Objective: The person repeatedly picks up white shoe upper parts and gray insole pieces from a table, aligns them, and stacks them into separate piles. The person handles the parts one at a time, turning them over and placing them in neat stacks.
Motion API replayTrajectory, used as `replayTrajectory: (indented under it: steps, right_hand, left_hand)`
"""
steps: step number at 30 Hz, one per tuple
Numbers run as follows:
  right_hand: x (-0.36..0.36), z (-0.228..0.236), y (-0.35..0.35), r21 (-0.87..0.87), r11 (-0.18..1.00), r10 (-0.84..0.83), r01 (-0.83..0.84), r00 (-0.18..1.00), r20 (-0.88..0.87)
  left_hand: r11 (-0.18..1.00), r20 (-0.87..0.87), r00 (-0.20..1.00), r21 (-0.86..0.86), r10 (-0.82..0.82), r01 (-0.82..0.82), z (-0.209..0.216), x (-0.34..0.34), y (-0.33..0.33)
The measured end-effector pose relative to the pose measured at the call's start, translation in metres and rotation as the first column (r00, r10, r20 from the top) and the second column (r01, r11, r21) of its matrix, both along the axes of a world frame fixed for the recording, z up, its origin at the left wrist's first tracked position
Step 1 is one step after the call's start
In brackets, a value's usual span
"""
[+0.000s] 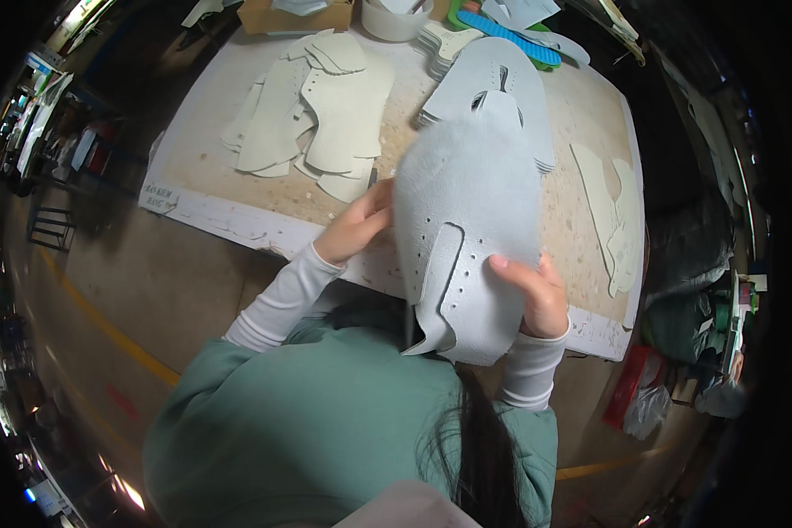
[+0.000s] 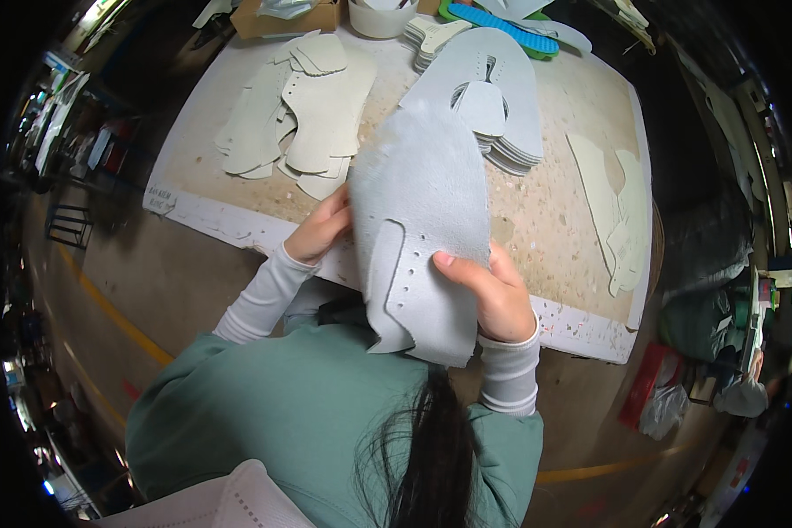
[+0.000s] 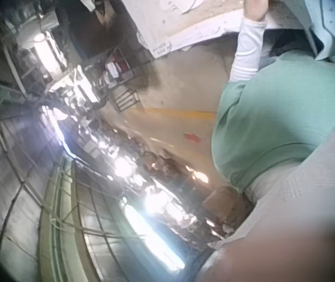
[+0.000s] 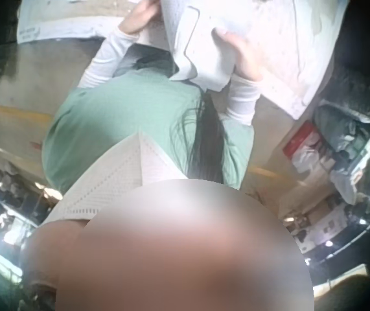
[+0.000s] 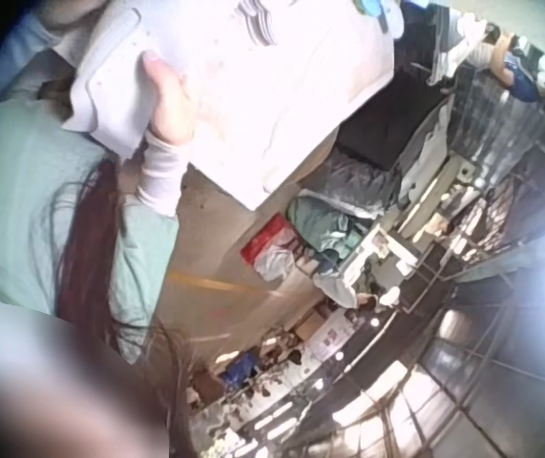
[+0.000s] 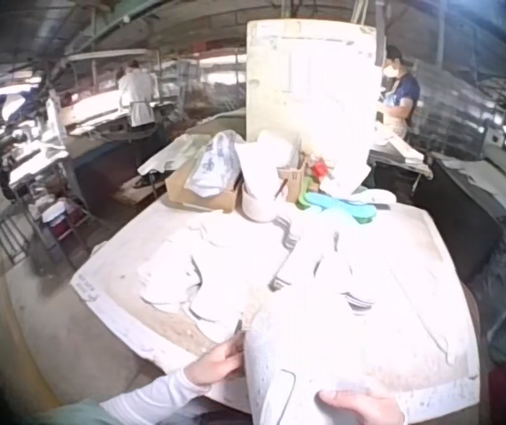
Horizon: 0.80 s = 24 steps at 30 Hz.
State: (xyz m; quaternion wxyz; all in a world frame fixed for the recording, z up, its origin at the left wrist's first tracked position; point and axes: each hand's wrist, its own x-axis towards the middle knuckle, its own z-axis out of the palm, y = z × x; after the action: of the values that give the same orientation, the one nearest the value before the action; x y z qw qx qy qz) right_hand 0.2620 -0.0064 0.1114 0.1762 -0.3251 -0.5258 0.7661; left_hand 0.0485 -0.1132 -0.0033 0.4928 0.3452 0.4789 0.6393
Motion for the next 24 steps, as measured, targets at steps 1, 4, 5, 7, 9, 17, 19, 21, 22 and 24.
replayTrajectory:
  steps: [1,4,5,7,9,17,19,21,22,24]
  right_hand:
    - [-0.002,0.009,-0.002,-0.003,1.0,0.001,-0.001,0.997,-0.078]
    - [-0.003,0.022,-0.007,-0.032,0.987,-0.158,0.156,0.946,-0.281]
    - [-0.003,0.019,-0.005,-0.038,0.985,-0.17,0.166,0.947,-0.274]
    - [-0.003,0.007,0.012,-0.054,0.98,-0.197,0.19,0.948,-0.252]
    - [-0.011,-0.023,0.028,0.061,0.982,-0.167,0.177,0.975,-0.146]
    - [0.03,-0.106,0.03,0.313,0.949,-0.074,0.041,0.993,0.094]
    - [0.033,-0.108,0.025,0.262,0.965,-0.061,0.031,0.992,0.106]
    - [0.025,-0.11,0.022,0.288,0.956,-0.076,0.054,0.995,0.068]
    - [0.019,-0.11,0.022,0.291,0.955,-0.072,0.052,0.996,0.059]
    - [0.005,-0.112,0.022,0.385,0.922,-0.053,0.037,0.998,0.031]
  left_hand:
    - [0.997,-0.038,0.999,-0.062,0.032,-0.035,0.001,-0.004,-0.007]
    - [0.992,-0.12,0.993,0.125,0.006,0.009,0.009,-0.014,-0.032]
    - [0.989,-0.109,0.994,0.145,-0.025,0.041,0.012,-0.019,-0.038]
    - [0.968,-0.093,0.992,0.224,-0.09,0.109,0.021,-0.029,-0.052]
    - [0.999,0.011,1.0,-0.046,-0.019,0.019,0.025,-0.031,-0.064]
    - [0.938,-0.383,0.924,-0.317,0.01,-0.142,0.012,-0.029,-0.075]
    - [0.932,-0.405,0.914,-0.32,0.029,-0.171,0.01,-0.027,-0.074]
    - [0.93,-0.442,0.895,-0.302,0.06,-0.211,0.008,-0.025,-0.072]
    - [0.929,-0.471,0.878,-0.28,0.086,-0.241,0.008,-0.024,-0.071]
    - [0.924,-0.508,0.855,-0.267,0.107,-0.274,0.007,-0.022,-0.07]
